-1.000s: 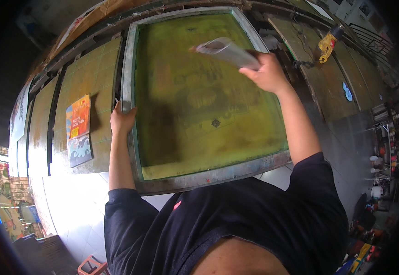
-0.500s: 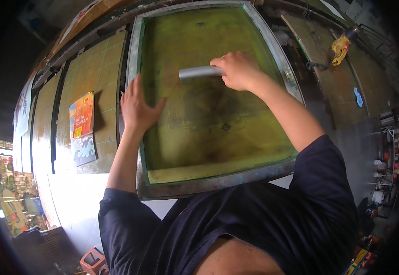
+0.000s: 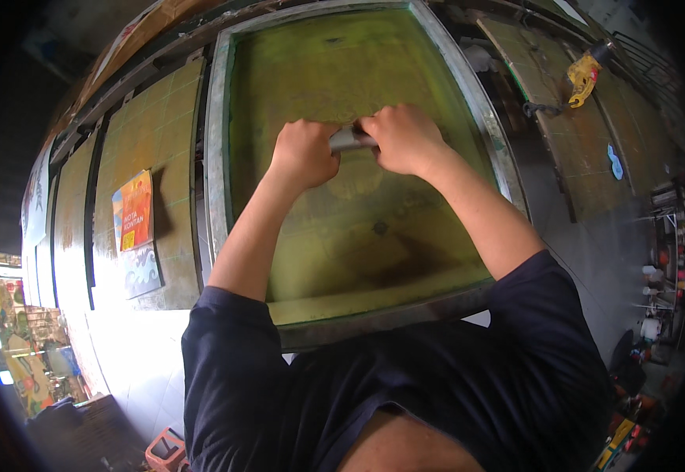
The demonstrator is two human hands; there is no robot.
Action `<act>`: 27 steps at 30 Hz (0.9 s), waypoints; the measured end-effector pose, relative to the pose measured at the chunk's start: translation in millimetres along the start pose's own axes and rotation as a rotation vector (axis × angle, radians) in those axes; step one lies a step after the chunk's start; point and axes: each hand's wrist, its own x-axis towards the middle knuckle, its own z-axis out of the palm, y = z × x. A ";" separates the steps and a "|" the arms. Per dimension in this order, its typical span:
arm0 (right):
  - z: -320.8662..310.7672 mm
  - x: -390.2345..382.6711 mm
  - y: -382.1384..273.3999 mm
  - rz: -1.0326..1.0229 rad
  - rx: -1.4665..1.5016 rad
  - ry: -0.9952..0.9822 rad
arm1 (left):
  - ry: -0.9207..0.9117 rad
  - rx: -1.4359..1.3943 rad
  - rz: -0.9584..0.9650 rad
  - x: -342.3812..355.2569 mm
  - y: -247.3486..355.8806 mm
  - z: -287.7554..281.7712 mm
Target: The person prepares a t-shirt for screen printing by placing it on a heat press, then retrieves a screen printing frame and uses a squeegee to spread ink across the screen. The t-shirt is handled and positioned multiple times before the final printing step.
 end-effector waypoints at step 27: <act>-31.0 -53.8 -30.7 -0.001 0.117 0.082 | 0.041 0.050 0.144 -55.2 24.7 -30.4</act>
